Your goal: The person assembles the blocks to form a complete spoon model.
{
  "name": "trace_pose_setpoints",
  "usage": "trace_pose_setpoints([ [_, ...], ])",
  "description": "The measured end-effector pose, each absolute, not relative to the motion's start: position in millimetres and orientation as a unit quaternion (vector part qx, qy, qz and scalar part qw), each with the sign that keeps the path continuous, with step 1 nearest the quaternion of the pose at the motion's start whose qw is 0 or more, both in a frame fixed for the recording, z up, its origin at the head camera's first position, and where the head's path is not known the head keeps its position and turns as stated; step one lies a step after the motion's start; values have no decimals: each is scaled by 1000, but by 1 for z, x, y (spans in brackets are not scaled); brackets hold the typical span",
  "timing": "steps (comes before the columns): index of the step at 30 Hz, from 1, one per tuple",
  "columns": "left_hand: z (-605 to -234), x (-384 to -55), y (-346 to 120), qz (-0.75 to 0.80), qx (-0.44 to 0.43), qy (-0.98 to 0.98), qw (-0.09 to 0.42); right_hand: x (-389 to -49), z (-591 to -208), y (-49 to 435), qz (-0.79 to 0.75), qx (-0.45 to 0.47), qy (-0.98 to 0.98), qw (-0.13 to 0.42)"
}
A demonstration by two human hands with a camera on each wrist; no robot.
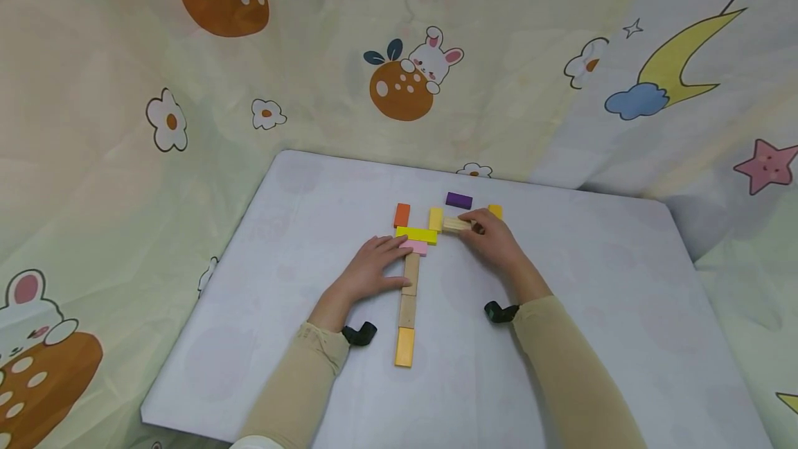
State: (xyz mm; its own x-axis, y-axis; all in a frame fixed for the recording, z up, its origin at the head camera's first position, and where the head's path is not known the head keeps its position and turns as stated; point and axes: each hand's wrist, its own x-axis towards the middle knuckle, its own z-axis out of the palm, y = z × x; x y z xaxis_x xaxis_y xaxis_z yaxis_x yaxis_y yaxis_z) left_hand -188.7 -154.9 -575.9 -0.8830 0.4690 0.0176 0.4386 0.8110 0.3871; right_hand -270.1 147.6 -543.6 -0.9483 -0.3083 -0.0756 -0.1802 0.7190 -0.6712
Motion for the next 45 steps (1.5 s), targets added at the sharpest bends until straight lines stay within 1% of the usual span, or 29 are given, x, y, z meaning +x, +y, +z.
trace_pose_setpoints([
  [10, -574, -188, -156, 203, 235, 949, 45, -283, -527, 113, -322, -151, 929, 103],
  [15, -572, -187, -156, 209, 233, 948, 53, -289, -527, 97, -319, -164, 926, 118],
  [21, -572, -189, -154, 197, 234, 950, 63, -295, -532, 84, -299, -158, 931, 135],
  [30, -573, -190, -154, 193, 234, 951, 64, -294, -536, 73, -291, -183, 928, 141],
  [39, -573, -190, -154, 194, 229, 952, 66, -294, -539, 70, -289, -185, 929, 137],
  [45, -574, -189, -156, 197, 235, 950, 59, -296, -543, 68, -293, -178, 929, 138],
])
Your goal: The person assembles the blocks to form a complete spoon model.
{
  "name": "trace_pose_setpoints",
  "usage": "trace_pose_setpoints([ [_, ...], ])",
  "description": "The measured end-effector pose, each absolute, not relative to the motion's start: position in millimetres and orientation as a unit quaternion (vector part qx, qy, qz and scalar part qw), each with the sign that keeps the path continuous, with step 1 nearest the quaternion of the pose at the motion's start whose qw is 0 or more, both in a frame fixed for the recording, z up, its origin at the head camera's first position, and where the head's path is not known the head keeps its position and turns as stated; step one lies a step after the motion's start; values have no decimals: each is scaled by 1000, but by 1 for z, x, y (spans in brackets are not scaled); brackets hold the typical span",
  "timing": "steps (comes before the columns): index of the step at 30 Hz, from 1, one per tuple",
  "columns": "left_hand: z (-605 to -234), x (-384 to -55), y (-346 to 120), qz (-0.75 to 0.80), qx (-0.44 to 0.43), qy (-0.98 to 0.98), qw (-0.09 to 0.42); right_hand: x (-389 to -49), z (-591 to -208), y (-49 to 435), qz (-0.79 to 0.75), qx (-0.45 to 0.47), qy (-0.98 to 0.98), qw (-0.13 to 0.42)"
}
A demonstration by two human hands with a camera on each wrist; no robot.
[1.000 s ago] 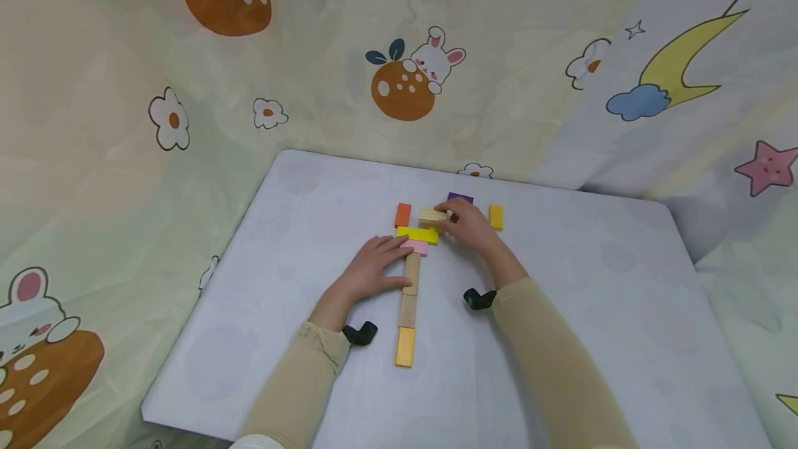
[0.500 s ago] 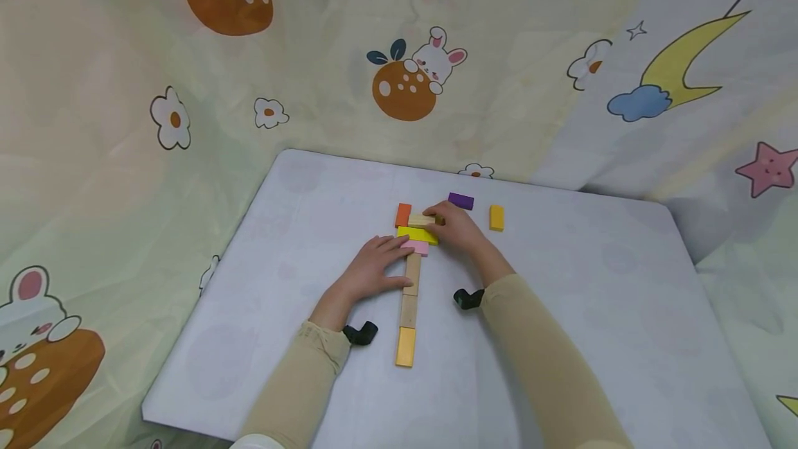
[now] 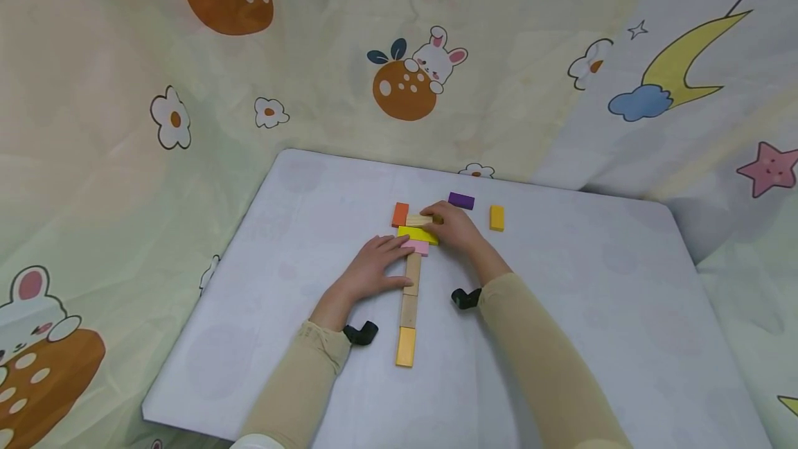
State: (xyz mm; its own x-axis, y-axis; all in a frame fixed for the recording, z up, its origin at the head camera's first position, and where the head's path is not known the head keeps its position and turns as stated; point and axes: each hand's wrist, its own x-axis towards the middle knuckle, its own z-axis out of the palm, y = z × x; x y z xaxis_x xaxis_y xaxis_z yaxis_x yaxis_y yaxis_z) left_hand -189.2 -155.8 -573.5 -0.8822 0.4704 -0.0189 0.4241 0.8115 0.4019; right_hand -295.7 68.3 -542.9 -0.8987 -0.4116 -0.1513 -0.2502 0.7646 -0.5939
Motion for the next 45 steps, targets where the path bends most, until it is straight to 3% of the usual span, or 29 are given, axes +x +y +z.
trace_pose_setpoints([
  [14, -576, -191, -155, 197, 237, 950, 50, -292, -541, 70, -293, -148, 933, 145],
  [22, -574, -193, -154, 203, 248, 946, 48, -285, -544, 82, -318, -151, 929, 113],
  [33, -577, -196, -154, 244, 198, 949, 36, -285, -557, 90, -339, -142, 925, 97],
  [45, -576, -202, -146, 169, 166, 971, 40, -281, -560, 88, -355, -120, 922, 93],
])
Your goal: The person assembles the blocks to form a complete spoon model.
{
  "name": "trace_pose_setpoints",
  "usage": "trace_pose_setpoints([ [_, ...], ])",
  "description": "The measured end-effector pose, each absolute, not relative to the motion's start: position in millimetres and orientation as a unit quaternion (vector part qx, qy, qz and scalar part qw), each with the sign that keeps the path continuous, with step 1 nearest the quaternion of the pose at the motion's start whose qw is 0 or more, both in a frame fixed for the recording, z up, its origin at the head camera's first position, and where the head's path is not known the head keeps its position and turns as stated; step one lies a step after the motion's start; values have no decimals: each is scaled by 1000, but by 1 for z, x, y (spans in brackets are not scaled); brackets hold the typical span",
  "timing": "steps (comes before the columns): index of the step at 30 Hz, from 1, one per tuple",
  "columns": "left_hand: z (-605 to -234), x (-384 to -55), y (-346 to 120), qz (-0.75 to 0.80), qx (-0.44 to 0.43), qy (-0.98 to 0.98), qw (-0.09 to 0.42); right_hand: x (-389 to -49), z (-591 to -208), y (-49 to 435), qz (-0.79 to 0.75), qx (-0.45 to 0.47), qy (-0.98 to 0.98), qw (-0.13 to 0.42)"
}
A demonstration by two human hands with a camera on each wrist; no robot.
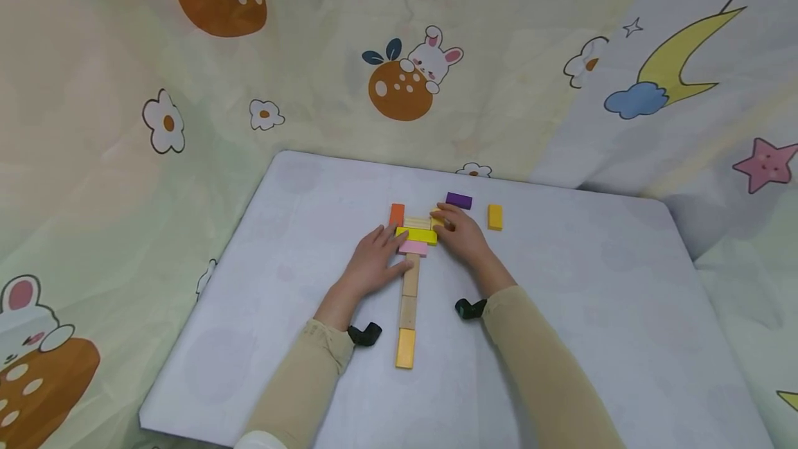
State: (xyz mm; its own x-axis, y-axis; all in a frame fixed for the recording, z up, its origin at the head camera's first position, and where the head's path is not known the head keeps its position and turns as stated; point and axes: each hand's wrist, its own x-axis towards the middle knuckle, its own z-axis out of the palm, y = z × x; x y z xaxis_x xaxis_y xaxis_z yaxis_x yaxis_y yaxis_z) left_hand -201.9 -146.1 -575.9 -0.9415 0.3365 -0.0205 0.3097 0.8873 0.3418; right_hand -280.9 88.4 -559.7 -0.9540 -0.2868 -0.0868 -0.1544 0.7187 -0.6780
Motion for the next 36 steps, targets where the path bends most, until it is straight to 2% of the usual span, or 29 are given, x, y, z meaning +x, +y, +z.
trace_pose_setpoints([
  [9, -574, -201, -144, 161, 162, 973, 42, -274, -557, 94, -376, -107, 917, 78],
  [16, -576, -201, -143, 217, 147, 965, 31, -269, -554, 141, -385, -38, 922, -27],
  [19, -578, -203, -142, 237, 121, 964, 22, -269, -556, 165, -399, 1, 915, -54],
  [27, -580, -204, -138, 230, 91, 969, 22, -272, -564, 186, -385, 50, 922, -12],
  [36, -579, -204, -137, 219, 96, 971, 24, -272, -572, 183, -345, 41, 937, -38],
])
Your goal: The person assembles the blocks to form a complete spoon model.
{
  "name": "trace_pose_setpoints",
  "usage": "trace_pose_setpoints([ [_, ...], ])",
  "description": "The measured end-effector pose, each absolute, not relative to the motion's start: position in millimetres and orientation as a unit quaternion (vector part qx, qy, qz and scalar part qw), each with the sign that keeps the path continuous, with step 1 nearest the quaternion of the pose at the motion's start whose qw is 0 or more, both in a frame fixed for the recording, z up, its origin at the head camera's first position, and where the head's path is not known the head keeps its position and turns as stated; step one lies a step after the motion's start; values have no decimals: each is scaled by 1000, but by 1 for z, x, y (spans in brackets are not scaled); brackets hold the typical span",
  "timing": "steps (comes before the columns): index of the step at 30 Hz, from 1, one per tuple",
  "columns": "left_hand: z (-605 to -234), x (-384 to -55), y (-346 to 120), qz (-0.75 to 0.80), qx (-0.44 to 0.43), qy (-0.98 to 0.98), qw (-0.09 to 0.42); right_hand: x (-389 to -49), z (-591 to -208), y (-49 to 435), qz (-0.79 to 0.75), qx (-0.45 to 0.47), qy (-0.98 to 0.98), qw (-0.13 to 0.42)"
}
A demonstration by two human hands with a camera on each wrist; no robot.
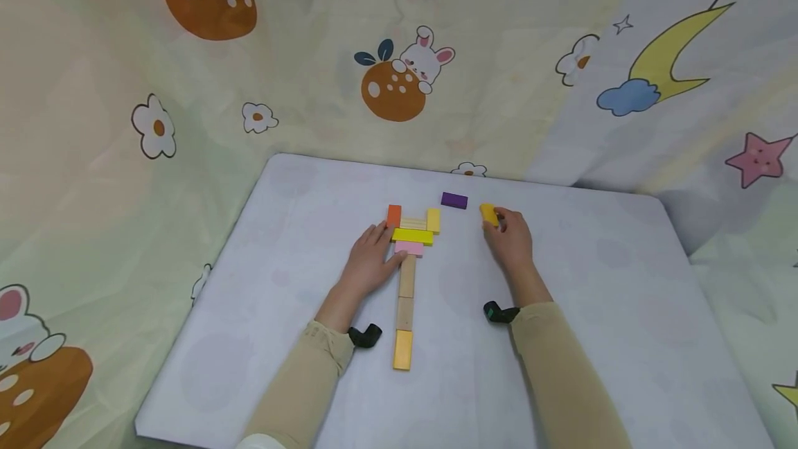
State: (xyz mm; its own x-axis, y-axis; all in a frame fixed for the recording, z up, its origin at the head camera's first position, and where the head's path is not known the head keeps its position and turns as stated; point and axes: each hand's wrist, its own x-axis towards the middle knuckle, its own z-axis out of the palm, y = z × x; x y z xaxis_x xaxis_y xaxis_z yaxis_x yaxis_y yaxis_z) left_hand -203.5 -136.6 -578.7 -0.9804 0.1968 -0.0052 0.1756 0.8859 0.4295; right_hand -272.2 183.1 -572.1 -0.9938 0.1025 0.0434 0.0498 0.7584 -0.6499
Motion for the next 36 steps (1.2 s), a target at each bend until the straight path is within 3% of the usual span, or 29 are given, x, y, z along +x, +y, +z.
trace_pose_setpoints([
  [13, -580, -199, -139, 170, 154, 973, 15, -268, -573, 183, 347, -37, -936, 47],
  [36, -579, -197, -138, 149, 157, 976, 37, -266, -575, 185, 346, -6, -937, 37],
])
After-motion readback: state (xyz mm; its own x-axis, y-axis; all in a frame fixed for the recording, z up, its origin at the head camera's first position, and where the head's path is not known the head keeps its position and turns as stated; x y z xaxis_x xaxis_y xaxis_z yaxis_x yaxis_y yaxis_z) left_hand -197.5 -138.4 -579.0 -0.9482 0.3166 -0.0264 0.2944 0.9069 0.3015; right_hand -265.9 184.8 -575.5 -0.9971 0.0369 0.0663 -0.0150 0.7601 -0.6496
